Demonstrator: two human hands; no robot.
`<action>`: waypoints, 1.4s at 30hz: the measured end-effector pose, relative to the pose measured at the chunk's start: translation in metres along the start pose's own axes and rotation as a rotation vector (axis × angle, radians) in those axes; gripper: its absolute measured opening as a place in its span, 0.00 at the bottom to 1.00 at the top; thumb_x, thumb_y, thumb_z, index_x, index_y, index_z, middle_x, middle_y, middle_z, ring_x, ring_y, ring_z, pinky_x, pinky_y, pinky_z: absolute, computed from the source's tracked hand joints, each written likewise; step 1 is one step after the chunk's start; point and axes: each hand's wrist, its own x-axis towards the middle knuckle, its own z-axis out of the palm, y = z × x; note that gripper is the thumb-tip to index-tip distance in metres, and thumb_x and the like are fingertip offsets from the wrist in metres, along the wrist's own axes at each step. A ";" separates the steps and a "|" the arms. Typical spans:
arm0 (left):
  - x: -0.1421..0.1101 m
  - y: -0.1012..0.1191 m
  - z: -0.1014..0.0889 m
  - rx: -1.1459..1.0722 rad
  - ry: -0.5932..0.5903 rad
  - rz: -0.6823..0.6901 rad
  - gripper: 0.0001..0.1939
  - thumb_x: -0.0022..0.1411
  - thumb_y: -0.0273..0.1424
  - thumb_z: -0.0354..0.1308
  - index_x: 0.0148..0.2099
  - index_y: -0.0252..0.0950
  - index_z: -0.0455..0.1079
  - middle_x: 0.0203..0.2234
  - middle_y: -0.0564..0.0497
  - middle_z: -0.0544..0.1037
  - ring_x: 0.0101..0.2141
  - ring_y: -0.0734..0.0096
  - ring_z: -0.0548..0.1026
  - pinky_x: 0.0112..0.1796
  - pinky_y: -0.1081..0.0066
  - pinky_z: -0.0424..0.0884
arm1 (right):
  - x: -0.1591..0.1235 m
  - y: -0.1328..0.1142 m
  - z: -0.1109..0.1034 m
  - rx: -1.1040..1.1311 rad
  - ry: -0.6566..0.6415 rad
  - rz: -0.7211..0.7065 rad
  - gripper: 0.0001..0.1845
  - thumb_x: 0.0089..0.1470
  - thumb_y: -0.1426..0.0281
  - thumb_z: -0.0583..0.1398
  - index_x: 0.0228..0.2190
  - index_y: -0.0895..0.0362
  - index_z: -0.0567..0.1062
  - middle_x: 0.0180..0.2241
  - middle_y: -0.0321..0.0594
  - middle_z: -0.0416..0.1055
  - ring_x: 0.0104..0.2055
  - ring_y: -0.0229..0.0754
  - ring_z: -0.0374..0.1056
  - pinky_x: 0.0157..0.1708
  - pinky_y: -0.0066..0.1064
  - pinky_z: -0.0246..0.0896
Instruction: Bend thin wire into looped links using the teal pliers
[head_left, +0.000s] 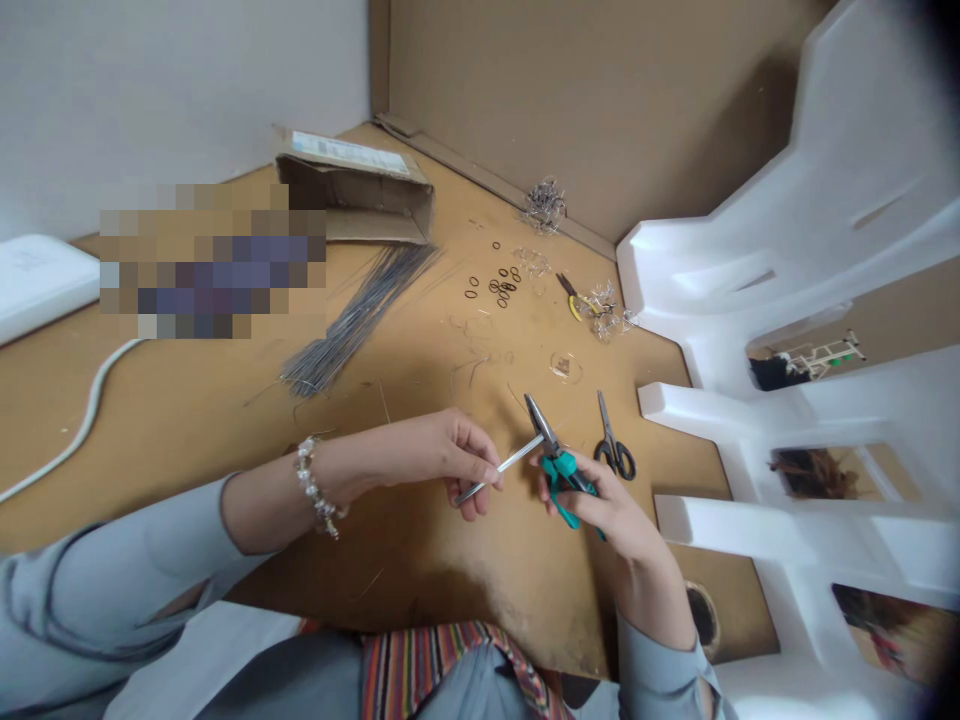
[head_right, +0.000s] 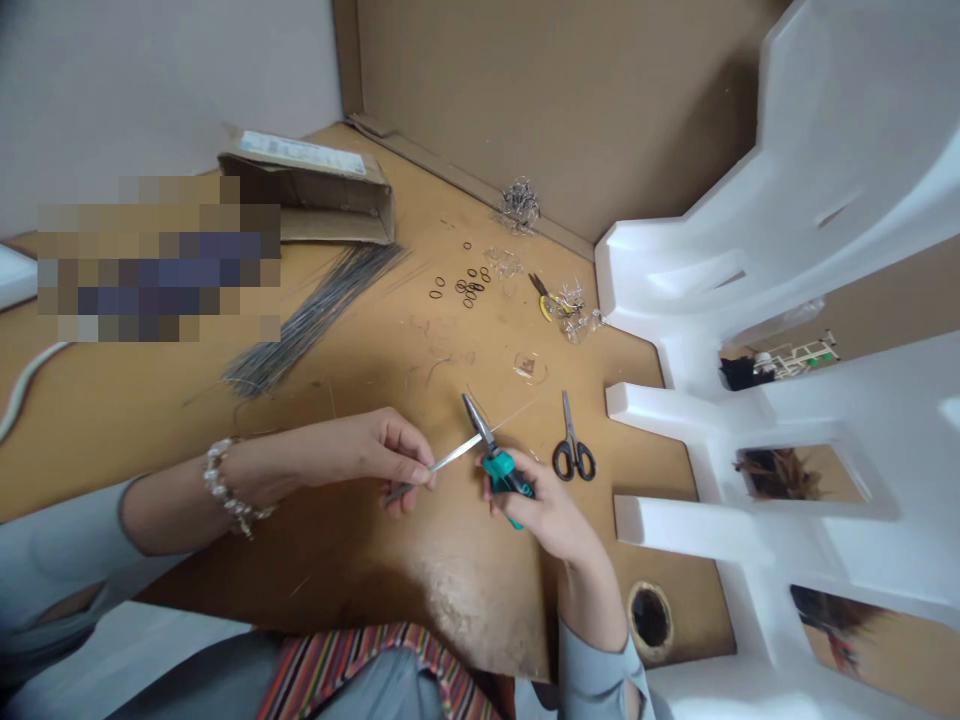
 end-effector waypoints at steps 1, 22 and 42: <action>0.000 0.000 0.000 0.002 0.001 0.000 0.10 0.55 0.34 0.59 0.31 0.31 0.72 0.20 0.50 0.77 0.20 0.76 0.73 0.25 0.77 0.66 | 0.000 0.001 0.000 -0.019 0.008 0.002 0.13 0.44 0.75 0.56 0.36 0.58 0.69 0.27 0.36 0.66 0.27 0.36 0.61 0.28 0.30 0.56; 0.000 0.000 -0.001 0.102 -0.006 0.005 0.10 0.55 0.35 0.58 0.31 0.31 0.73 0.20 0.51 0.77 0.21 0.76 0.74 0.24 0.78 0.66 | 0.008 0.013 0.007 -0.055 0.021 -0.022 0.09 0.48 0.71 0.59 0.35 0.58 0.69 0.31 0.39 0.67 0.33 0.39 0.63 0.35 0.32 0.58; 0.000 0.000 -0.001 0.107 0.011 -0.023 0.09 0.55 0.33 0.58 0.30 0.31 0.72 0.19 0.51 0.76 0.21 0.76 0.74 0.24 0.77 0.65 | 0.007 0.014 0.007 -0.245 0.113 0.002 0.07 0.48 0.72 0.58 0.33 0.57 0.70 0.26 0.35 0.66 0.29 0.38 0.61 0.30 0.30 0.56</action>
